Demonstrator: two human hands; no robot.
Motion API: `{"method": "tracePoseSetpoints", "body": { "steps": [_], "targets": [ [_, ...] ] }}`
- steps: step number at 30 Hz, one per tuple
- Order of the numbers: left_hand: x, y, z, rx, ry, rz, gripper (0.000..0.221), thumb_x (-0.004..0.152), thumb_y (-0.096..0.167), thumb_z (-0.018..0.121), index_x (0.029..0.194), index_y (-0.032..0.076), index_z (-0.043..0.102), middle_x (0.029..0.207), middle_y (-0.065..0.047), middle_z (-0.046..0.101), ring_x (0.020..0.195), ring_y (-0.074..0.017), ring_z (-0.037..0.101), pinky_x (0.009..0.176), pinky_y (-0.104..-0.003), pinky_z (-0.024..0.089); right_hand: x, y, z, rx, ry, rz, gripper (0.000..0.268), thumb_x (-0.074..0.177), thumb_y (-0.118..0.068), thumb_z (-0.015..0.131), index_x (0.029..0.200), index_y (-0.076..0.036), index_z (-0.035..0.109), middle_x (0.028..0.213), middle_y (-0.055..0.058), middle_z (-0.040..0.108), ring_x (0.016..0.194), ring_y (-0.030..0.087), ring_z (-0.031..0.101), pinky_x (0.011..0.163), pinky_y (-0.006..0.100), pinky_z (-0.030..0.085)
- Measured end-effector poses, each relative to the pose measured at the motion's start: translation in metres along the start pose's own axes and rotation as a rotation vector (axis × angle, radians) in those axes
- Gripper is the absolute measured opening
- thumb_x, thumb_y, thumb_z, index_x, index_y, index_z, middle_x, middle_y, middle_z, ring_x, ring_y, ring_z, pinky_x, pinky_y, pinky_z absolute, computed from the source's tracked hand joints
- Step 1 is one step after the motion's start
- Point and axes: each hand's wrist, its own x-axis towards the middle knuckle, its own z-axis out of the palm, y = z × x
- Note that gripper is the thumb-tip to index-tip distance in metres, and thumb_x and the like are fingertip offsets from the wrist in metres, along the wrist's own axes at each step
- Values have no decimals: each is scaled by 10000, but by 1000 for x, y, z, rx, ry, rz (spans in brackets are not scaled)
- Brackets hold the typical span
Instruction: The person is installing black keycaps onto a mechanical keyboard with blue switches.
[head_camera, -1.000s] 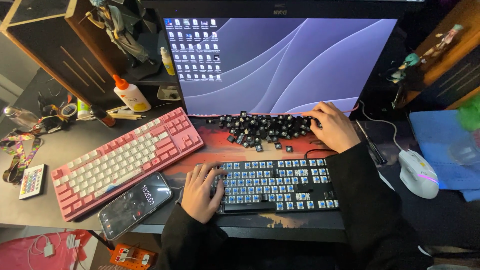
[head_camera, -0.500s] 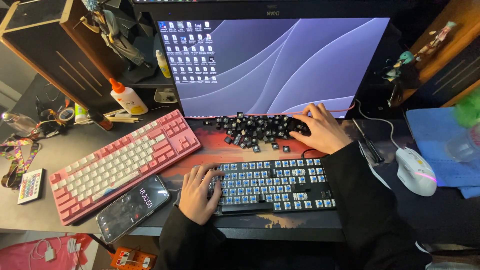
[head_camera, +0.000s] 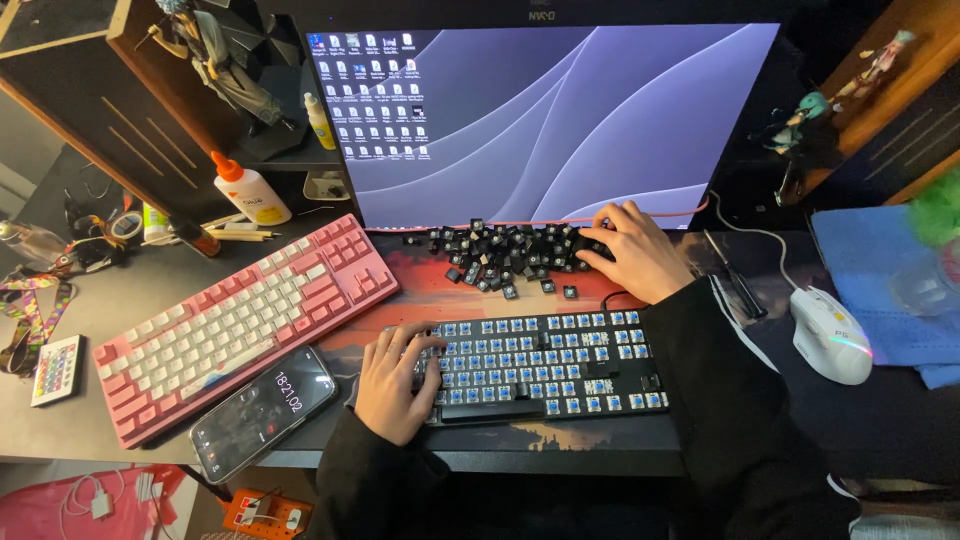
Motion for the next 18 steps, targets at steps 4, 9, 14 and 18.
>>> {"method": "tracePoseSetpoints", "body": {
  "steps": [4, 9, 14, 18],
  "targets": [
    [0, -1, 1, 2, 13, 1, 220, 1155, 221, 638, 1325, 204, 776, 1498, -13, 766, 1330, -295, 682, 1036, -478, 483, 1, -2, -5, -30, 76, -57, 325, 1168, -296, 804, 1393, -76, 889, 1271, 69, 694, 1236, 312, 606, 1007, 521, 585],
    [1, -1, 1, 8, 35, 51, 215, 1176, 217, 623, 1332, 182, 767, 1496, -36, 749, 1279, -334, 674, 980, -477, 462, -1, -19, -33, 163, 215, -53, 346, 1195, -184, 749, 1476, -2, 837, 1321, 139, 833, 1251, 356, 745, 1073, 527, 602],
    [-1, -8, 6, -6, 26, 39, 209, 1166, 236, 633, 1321, 181, 763, 1497, -43, 742, 1317, -339, 665, 1031, -499, 476, -10, -48, -87, 340, 346, -43, 317, 1119, -79, 852, 1423, 10, 870, 1329, 144, 900, 1140, 244, 843, 1051, 395, 654],
    [-2, -8, 7, -5, 21, 38, 215, 1164, 247, 639, 1321, 172, 766, 1474, -53, 747, 1316, -338, 670, 1046, -505, 490, -27, -62, -115, 760, 337, 207, 392, 1160, -102, 759, 1511, 68, 802, 1263, 195, 908, 1165, 227, 870, 1097, 348, 694]
  ]
}}
